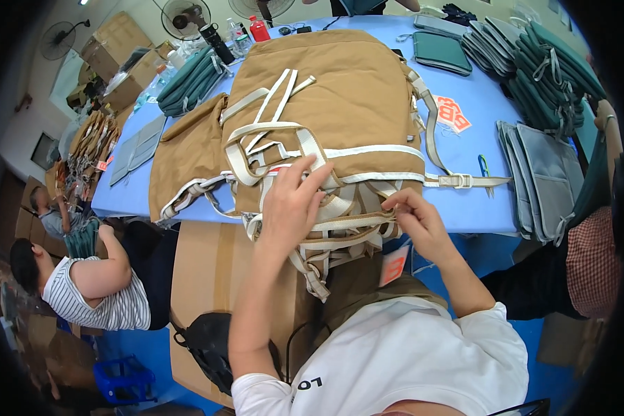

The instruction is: Assembling and inspecting a large canvas bag by checking its components and attaching labels.

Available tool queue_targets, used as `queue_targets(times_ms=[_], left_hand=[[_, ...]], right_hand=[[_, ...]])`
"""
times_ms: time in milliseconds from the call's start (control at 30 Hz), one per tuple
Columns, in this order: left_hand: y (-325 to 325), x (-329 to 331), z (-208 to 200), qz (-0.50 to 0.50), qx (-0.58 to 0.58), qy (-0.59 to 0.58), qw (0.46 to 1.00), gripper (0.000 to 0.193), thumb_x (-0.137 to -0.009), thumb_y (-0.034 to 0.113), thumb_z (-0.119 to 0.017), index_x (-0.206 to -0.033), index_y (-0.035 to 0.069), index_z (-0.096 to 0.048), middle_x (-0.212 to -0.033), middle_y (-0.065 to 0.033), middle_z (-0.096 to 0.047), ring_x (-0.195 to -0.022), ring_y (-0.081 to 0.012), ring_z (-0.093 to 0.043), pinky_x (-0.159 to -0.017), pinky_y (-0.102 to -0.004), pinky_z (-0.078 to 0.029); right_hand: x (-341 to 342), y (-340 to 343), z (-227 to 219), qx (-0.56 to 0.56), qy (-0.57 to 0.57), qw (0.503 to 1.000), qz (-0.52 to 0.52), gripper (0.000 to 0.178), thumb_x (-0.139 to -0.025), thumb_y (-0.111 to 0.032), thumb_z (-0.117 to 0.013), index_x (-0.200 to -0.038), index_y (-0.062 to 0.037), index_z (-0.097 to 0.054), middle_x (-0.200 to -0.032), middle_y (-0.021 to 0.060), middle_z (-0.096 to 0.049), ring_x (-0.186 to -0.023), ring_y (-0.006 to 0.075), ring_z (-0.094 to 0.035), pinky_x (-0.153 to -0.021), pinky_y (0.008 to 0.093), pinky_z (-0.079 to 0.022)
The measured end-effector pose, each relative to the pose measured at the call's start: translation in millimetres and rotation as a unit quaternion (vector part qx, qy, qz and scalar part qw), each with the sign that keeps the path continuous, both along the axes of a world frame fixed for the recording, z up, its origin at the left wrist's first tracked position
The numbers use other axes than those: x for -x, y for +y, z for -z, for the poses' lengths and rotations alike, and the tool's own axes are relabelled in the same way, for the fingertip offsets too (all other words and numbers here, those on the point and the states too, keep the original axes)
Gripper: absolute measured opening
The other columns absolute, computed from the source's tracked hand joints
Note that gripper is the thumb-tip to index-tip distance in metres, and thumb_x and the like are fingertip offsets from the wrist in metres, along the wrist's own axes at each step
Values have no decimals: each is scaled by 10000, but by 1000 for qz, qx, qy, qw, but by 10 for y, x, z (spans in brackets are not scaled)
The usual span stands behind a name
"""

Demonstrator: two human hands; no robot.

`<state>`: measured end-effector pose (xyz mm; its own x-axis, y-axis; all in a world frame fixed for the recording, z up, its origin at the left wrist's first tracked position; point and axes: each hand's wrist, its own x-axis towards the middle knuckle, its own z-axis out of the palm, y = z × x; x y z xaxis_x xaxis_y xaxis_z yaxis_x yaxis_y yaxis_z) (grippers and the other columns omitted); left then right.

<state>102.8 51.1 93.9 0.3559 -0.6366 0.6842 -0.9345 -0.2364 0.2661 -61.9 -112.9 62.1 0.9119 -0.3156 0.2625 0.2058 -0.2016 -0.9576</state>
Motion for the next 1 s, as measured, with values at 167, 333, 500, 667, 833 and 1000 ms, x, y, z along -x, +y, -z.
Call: queue_targets(times_ms=[167,333,500,667,833,1000], left_hand=[[-142,-322,-171,28,-183,-142,972,314,-587,86,-696,-872,76,-563,-1130,-82,-505,-889,-243,-515,-686,-342,-449],[-316,-507,-573,32,-111,-176,978,196,-619,59,-624,-714,45,-453,-707,-111,-522,-768,-283,-533,-704,-380,-418],[-357,-694,-755,-38,-115,-184,976,188,-653,87,-619,-746,53,-460,-675,-91,-537,-710,-274,-548,-673,-380,-414],[-426,-750,-862,-38,-85,-188,978,188,-682,100,-637,-731,59,-459,-639,-102,-528,-651,-296,-543,-588,-383,-402],[-494,-790,-948,-55,-89,-176,979,205,-692,136,-651,-744,52,-471,-650,-115,-542,-653,-309,-546,-581,-394,-408],[-511,-770,-973,-63,-105,-169,978,215,-703,164,-659,-754,51,-483,-665,-120,-552,-662,-317,-548,-581,-401,-411]], right_hand=[[106,-140,24,-70,21,997,24,203,-815,-9,-397,-959,-21,-540,-641,-50,-397,-581,31,-347,-531,177,-297],[154,-297,-21,-102,12,993,60,198,-825,-20,-397,-960,-14,-542,-631,-61,-377,-558,16,-339,-504,160,-277],[108,-376,-29,-102,5,993,58,219,-829,-34,-396,-987,-6,-545,-627,-63,-371,-561,17,-339,-497,164,-276],[114,-372,34,-104,3,992,64,225,-830,-43,-400,-999,-9,-545,-621,-65,-356,-541,11,-331,-461,158,-254],[205,-433,43,-120,5,991,60,233,-832,-35,-398,-1010,-7,-546,-630,-58,-384,-565,15,-350,-490,160,-274],[278,-496,50,-119,-3,989,86,216,-838,-45,-409,-1001,-16,-548,-621,-50,-411,-519,3,-342,-444,151,-252]])
